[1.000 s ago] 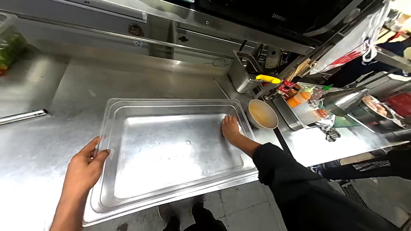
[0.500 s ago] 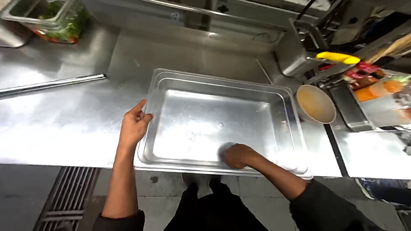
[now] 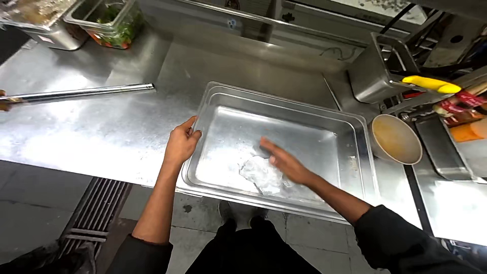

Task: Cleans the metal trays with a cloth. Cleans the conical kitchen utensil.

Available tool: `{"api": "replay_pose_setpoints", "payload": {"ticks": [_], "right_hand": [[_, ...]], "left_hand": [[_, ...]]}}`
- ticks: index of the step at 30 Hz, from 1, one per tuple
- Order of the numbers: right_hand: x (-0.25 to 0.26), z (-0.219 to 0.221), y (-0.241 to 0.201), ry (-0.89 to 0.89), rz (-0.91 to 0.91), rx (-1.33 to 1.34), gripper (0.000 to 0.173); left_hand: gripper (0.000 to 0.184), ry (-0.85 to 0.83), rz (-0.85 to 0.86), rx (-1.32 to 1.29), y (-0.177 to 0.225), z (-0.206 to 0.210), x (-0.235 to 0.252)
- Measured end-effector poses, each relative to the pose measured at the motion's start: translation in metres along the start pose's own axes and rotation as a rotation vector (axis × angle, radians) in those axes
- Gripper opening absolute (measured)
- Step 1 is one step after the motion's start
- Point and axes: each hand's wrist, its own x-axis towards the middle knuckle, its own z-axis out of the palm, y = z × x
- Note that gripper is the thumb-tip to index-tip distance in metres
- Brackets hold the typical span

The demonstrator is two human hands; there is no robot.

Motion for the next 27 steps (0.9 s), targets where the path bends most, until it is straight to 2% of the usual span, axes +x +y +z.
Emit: {"api": "replay_pose_setpoints", "payload": {"ticks": [1,2,4,5,6,9,10,11,12,14,15,16,17,21,22,24,27], "right_hand": [[-0.008,0.016,0.0,-0.127,-0.089,-0.11,0.051],[-0.011,0.033,0.004,-0.258,-0.212,-0.23,0.048],[0.001,0.052,0.015,-0.4,-0.44,-0.376,0.046],[0.014,0.051,0.022,-0.393,-0.503,-0.43,0.045],[0.03,0.046,0.027,-0.338,-0.495,-0.479,0.044],[0.085,0.017,0.05,-0.032,-0.128,-0.639,0.047],[0.099,0.015,0.056,0.064,-0.033,-0.672,0.05],[0.105,0.024,0.053,0.117,-0.016,-0.698,0.052],[0.1,0.04,0.037,0.091,-0.057,-0.685,0.054],[0.075,0.074,0.003,-0.125,-0.335,-0.621,0.052],[0.075,0.084,0.0,-0.214,-0.495,-0.57,0.048],[0.084,0.086,0.001,-0.278,-0.575,-0.521,0.045],[0.098,0.082,0.005,-0.264,-0.557,-0.504,0.043],[0.164,0.063,0.004,0.159,-0.027,-0.552,0.034],[0.171,0.07,-0.002,0.209,0.023,-0.549,0.032],[0.161,0.095,-0.016,0.163,-0.057,-0.504,0.03],[0.123,0.128,-0.031,-0.059,-0.292,-0.412,0.038]], "left_hand": [[0.038,-0.068,-0.02,-0.098,-0.035,0.009,0.004],[0.044,-0.18,-0.173,-0.088,-0.046,0.012,0.011],[0.047,-0.284,-0.344,-0.022,-0.049,0.015,0.022],[0.048,-0.299,-0.362,-0.004,-0.047,0.015,0.025],[0.048,-0.306,-0.355,0.003,-0.045,0.014,0.026],[0.049,-0.299,-0.318,0.007,-0.046,0.013,0.021],[0.049,-0.292,-0.323,0.018,-0.045,0.014,0.019],[0.049,-0.287,-0.334,0.044,-0.042,0.013,0.02],[0.049,-0.285,-0.351,0.081,-0.04,0.012,0.02],[0.049,-0.282,-0.38,0.147,-0.039,0.014,0.021],[0.05,-0.279,-0.381,0.164,-0.039,0.015,0.021],[0.05,-0.278,-0.381,0.166,-0.04,0.014,0.022],[0.051,-0.285,-0.386,0.157,-0.042,0.013,0.02],[0.05,-0.289,-0.411,0.221,-0.033,0.011,0.02],[0.05,-0.286,-0.42,0.254,-0.03,0.011,0.02],[0.049,-0.283,-0.424,0.306,-0.027,0.011,0.019],[0.049,-0.274,-0.428,0.354,-0.027,0.013,0.019]]}}
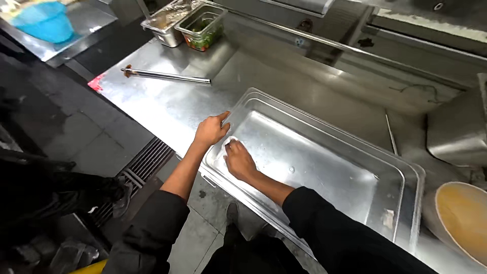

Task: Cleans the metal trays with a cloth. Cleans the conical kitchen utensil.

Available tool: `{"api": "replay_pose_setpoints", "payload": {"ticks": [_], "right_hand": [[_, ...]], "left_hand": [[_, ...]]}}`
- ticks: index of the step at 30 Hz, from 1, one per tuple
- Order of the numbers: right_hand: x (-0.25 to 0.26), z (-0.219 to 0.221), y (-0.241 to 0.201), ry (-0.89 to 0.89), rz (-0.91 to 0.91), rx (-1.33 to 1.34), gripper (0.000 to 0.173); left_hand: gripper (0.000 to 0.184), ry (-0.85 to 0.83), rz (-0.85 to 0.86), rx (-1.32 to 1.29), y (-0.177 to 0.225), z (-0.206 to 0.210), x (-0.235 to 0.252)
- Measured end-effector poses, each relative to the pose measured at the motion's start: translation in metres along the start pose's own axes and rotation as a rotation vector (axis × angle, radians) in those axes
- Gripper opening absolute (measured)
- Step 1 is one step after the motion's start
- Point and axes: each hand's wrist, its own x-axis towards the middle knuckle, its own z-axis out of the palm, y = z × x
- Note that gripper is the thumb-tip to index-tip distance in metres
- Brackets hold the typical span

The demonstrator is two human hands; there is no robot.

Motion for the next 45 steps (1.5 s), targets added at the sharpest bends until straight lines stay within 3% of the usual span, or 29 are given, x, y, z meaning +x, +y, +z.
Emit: {"api": "replay_pose_setpoints", "payload": {"ticks": [2,4,6,8,10,12,15,17,20,23,27,29,34,39,45], "right_hand": [[-0.018,-0.003,-0.006,-0.105,-0.132,0.184,0.04],[-0.031,-0.015,-0.011,-0.223,-0.179,0.535,0.04],[-0.048,-0.031,-0.02,-0.365,-0.071,0.905,0.048],[-0.075,-0.043,-0.013,-0.433,0.009,1.083,0.051],[-0.115,-0.064,0.011,-0.514,0.011,1.028,0.051],[-0.161,-0.09,0.038,-0.596,-0.068,0.812,0.049],[-0.19,-0.101,0.082,-0.565,-0.448,0.316,0.048],[-0.19,-0.09,0.091,-0.46,-0.598,0.129,0.046],[-0.175,-0.085,0.083,-0.435,-0.595,0.084,0.044],[-0.132,-0.078,0.065,-0.458,-0.451,-0.009,0.048],[-0.026,-0.033,0.058,-0.127,-0.204,-0.082,0.046],[0.013,-0.028,0.055,-0.059,-0.136,-0.151,0.043],[0.047,-0.048,0.081,-0.059,0.03,-0.24,0.044],[0.08,-0.064,0.099,0.025,-0.145,-0.303,0.025],[0.086,-0.063,0.114,0.051,-0.128,-0.34,0.022]], "left_hand": [[0.048,0.003,0.002,0.01,0.002,-0.001,0.001],[0.048,0.013,0.005,0.009,0.004,0.0,0.0],[0.048,0.026,0.0,0.033,0.005,0.0,-0.003],[0.048,0.036,-0.002,0.059,0.004,0.0,-0.006],[0.048,0.053,-0.001,0.078,0.005,0.0,-0.005],[0.048,0.062,0.011,0.077,0.003,0.002,-0.007],[0.048,0.083,0.057,0.014,-0.003,0.005,-0.001],[0.048,0.087,0.079,-0.02,-0.008,0.011,-0.001],[0.048,0.097,0.099,-0.071,-0.013,0.008,0.001],[0.048,0.067,0.087,-0.133,-0.009,0.007,0.0],[0.049,0.061,0.079,-0.149,-0.006,0.01,-0.005],[0.048,0.061,0.075,-0.161,-0.008,0.009,-0.007],[0.047,0.07,0.082,-0.286,-0.013,0.011,-0.011],[0.048,0.047,0.038,-0.301,-0.016,0.012,-0.007],[0.047,0.051,0.031,-0.294,-0.016,0.012,-0.012]]}}
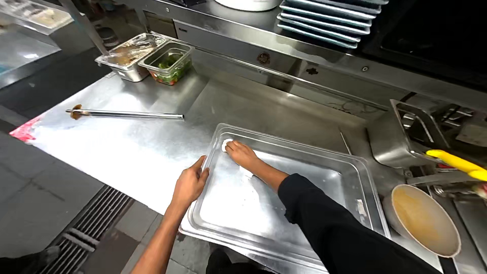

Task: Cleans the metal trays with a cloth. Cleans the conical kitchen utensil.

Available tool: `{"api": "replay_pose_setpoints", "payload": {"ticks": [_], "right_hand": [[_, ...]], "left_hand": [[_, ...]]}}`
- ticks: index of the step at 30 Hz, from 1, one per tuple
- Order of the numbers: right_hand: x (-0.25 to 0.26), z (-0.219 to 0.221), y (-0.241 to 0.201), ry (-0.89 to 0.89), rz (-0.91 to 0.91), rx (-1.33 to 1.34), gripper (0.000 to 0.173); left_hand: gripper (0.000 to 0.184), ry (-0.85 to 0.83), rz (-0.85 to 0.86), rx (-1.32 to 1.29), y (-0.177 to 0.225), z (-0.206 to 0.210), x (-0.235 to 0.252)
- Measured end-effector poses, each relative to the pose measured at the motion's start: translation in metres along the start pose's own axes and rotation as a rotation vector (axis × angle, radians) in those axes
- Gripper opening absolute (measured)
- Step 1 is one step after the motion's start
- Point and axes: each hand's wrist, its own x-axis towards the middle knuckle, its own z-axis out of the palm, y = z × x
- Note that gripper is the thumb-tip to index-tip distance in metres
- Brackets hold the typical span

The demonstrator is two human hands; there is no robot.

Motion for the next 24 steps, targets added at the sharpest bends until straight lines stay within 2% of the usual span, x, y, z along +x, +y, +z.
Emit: {"api": "replay_pose_setpoints", "payload": {"ticks": [3,6,8,10,12,13,17,19,22,24], "right_hand": [[-0.042,-0.011,0.018,0.028,-0.001,-0.034,0.027],[-0.112,-0.043,0.04,-0.092,0.182,-0.04,0.026],[-0.169,-0.071,0.055,-0.198,0.408,-0.059,0.027],[-0.225,-0.098,0.066,-0.288,0.739,-0.103,0.031],[-0.263,-0.116,0.074,-0.344,1.044,-0.178,0.036],[-0.272,-0.119,0.074,-0.382,1.12,-0.227,0.037],[-0.261,-0.12,0.042,-0.543,1.345,-0.288,0.045],[-0.258,-0.125,0.019,-0.681,1.438,-0.258,0.048],[-0.275,-0.146,-0.039,-0.897,1.525,-0.037,0.05],[-0.282,-0.156,-0.065,-1.031,1.555,0.076,0.042]], "left_hand": [[0.045,0.026,0.011,-0.037,-0.003,0.003,-0.001],[0.046,0.016,0.031,-0.089,-0.007,0.004,-0.001],[0.047,-0.004,0.037,-0.111,-0.009,0.004,0.0],[0.047,-0.006,0.043,-0.128,-0.011,0.004,0.0],[0.046,0.004,0.055,-0.143,-0.01,0.005,0.0],[0.046,0.004,0.063,-0.153,-0.008,0.004,-0.001],[0.046,0.022,0.091,-0.235,-0.006,0.007,-0.004],[0.047,0.059,0.119,-0.249,-0.008,0.01,-0.001],[0.048,0.067,0.136,-0.263,-0.014,0.012,-0.002],[0.049,0.068,0.142,-0.292,-0.017,0.013,0.002]]}}
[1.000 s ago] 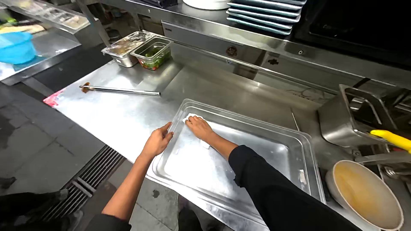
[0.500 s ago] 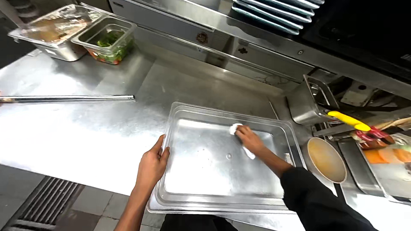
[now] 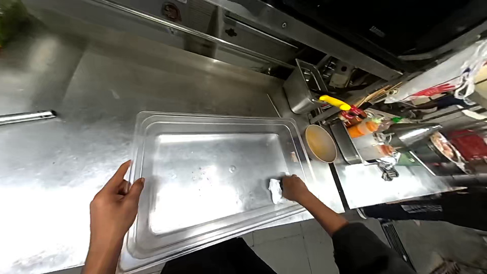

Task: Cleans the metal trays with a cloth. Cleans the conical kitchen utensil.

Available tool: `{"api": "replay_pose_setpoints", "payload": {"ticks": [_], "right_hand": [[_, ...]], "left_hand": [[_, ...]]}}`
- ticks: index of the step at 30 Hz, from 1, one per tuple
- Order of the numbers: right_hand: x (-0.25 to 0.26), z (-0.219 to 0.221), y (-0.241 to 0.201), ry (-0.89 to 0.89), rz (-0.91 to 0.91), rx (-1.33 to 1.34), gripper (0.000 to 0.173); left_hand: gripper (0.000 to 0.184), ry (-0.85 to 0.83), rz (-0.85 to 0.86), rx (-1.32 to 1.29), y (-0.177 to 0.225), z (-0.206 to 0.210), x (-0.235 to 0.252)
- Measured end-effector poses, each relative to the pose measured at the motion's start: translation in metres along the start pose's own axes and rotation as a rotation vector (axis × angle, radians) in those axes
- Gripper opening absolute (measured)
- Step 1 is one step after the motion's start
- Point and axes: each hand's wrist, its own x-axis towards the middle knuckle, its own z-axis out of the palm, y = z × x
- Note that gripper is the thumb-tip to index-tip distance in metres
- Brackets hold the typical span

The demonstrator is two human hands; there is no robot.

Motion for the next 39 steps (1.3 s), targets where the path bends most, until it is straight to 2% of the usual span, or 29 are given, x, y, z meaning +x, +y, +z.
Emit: {"api": "replay_pose_setpoints", "payload": {"ticks": [3,6,15,19,22,25,27,29,30,32,34,36,37,39], "right_hand": [[-0.018,0.01,-0.012,-0.108,-0.036,-0.026,0.042],[-0.035,0.012,-0.039,-0.179,-0.236,-0.093,0.038],[-0.101,0.002,-0.2,-0.229,-0.81,-0.032,0.033],[-0.113,-0.006,-0.241,-0.268,-0.894,-0.127,0.029],[-0.117,-0.005,-0.246,-0.241,-0.917,-0.058,0.027],[-0.132,-0.004,-0.259,-0.165,-0.965,0.137,0.028],[-0.143,0.001,-0.274,-0.138,-0.956,0.314,0.041],[-0.139,0.012,-0.284,-0.171,-0.901,0.494,0.056],[-0.131,0.017,-0.287,-0.201,-0.868,0.604,0.058],[-0.124,0.024,-0.286,-0.316,-0.793,0.879,0.056],[-0.134,0.015,-0.274,-0.457,-0.751,1.162,0.043],[-0.149,-0.002,-0.251,-0.562,-0.815,1.434,0.025],[-0.153,-0.009,-0.238,-0.506,-0.878,1.54,0.019],[-0.143,-0.021,-0.223,-0.147,-0.989,1.67,0.02]], "left_hand": [[0.05,-0.021,0.003,-0.018,-0.003,-0.001,0.002],[0.05,-0.044,0.012,-0.005,-0.001,-0.003,0.006],[0.051,-0.066,-0.04,0.064,0.007,-0.005,0.005],[0.047,-0.061,-0.06,0.084,0.008,-0.006,0.007],[0.045,-0.058,-0.067,0.07,0.01,-0.003,0.007],[0.043,-0.064,-0.066,0.046,0.008,-0.001,0.008],[0.042,-0.066,-0.081,0.037,0.008,-0.003,0.008],[0.04,-0.065,-0.085,0.028,0.007,-0.004,0.007],[0.039,-0.069,-0.086,0.023,0.008,-0.004,0.008],[0.039,-0.077,-0.092,0.03,0.01,-0.005,0.007],[0.038,-0.089,-0.089,0.027,0.01,-0.006,0.008],[0.03,-0.076,-0.068,-0.022,0.007,-0.008,0.007],[0.029,-0.061,-0.062,-0.051,0.005,-0.008,0.006],[0.034,-0.036,-0.061,-0.082,0.006,-0.008,0.006]]}}
